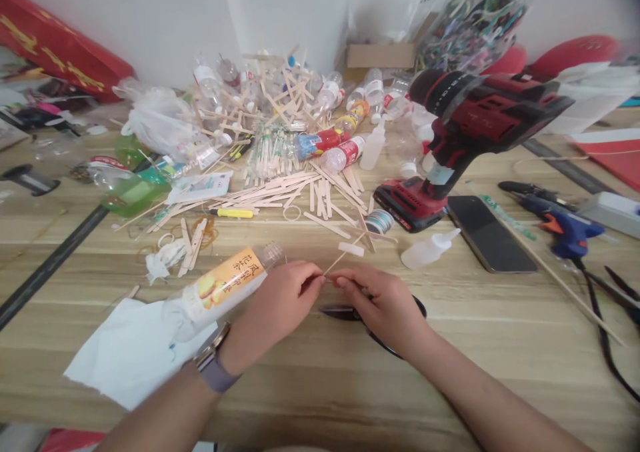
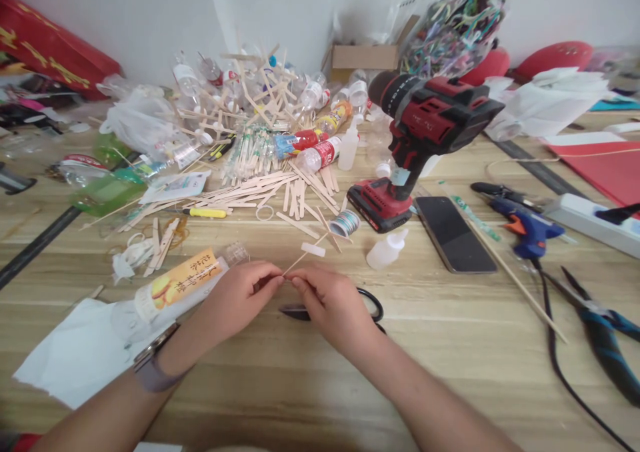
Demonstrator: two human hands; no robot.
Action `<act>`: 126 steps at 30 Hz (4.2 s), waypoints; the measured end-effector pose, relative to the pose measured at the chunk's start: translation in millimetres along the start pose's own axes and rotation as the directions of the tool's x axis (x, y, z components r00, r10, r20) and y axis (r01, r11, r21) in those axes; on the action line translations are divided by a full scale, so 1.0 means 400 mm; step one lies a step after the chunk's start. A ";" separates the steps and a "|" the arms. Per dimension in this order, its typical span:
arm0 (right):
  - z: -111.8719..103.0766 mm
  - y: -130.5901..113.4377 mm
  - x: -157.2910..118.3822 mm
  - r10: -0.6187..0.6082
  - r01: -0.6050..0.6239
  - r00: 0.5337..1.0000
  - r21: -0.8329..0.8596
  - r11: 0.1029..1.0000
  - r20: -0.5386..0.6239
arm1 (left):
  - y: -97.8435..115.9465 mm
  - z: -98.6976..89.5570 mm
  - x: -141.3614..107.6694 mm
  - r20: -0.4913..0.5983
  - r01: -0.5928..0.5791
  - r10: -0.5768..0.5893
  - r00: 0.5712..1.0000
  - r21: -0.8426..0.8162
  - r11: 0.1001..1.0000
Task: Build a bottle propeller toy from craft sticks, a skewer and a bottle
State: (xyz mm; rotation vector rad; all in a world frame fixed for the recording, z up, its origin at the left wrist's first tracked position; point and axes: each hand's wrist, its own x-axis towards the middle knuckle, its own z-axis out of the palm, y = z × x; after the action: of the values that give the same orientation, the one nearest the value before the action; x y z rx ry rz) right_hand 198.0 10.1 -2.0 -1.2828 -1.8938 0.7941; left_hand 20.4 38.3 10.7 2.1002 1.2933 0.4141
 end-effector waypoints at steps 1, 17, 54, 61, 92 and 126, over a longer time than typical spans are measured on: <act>0.000 0.002 0.000 -0.006 0.006 1.000 -0.011 1.000 -0.001 | 0.000 -0.002 -0.001 -0.011 0.004 -0.004 1.000 0.001 1.000; -0.019 0.002 0.007 0.181 -0.183 0.983 -0.050 0.982 -0.030 | 0.000 0.021 -0.013 -0.103 -0.002 -0.001 0.995 -0.034 0.999; -0.015 -0.008 0.022 0.497 -0.503 0.862 0.277 0.819 0.099 | 0.022 0.007 -0.016 0.150 0.160 -0.130 0.980 -0.215 0.963; -0.019 -0.004 0.018 0.407 -0.434 0.897 0.173 0.884 0.171 | 0.021 0.020 -0.012 0.095 0.194 -0.178 0.979 -0.202 0.960; -0.022 -0.003 -0.004 -0.172 0.193 0.965 -0.092 0.977 0.197 | 0.015 0.026 -0.015 0.055 0.173 -0.166 0.985 -0.186 0.967; -0.009 -0.006 -0.003 0.065 -0.077 0.991 0.097 0.992 0.119 | 0.015 0.032 -0.014 0.035 0.168 -0.165 0.986 -0.220 0.961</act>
State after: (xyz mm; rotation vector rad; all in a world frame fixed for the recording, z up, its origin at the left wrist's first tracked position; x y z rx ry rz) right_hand 200.1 8.4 1.7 -1.2716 -1.8802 1.0088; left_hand 29.0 26.8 5.4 1.7916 1.3369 0.4448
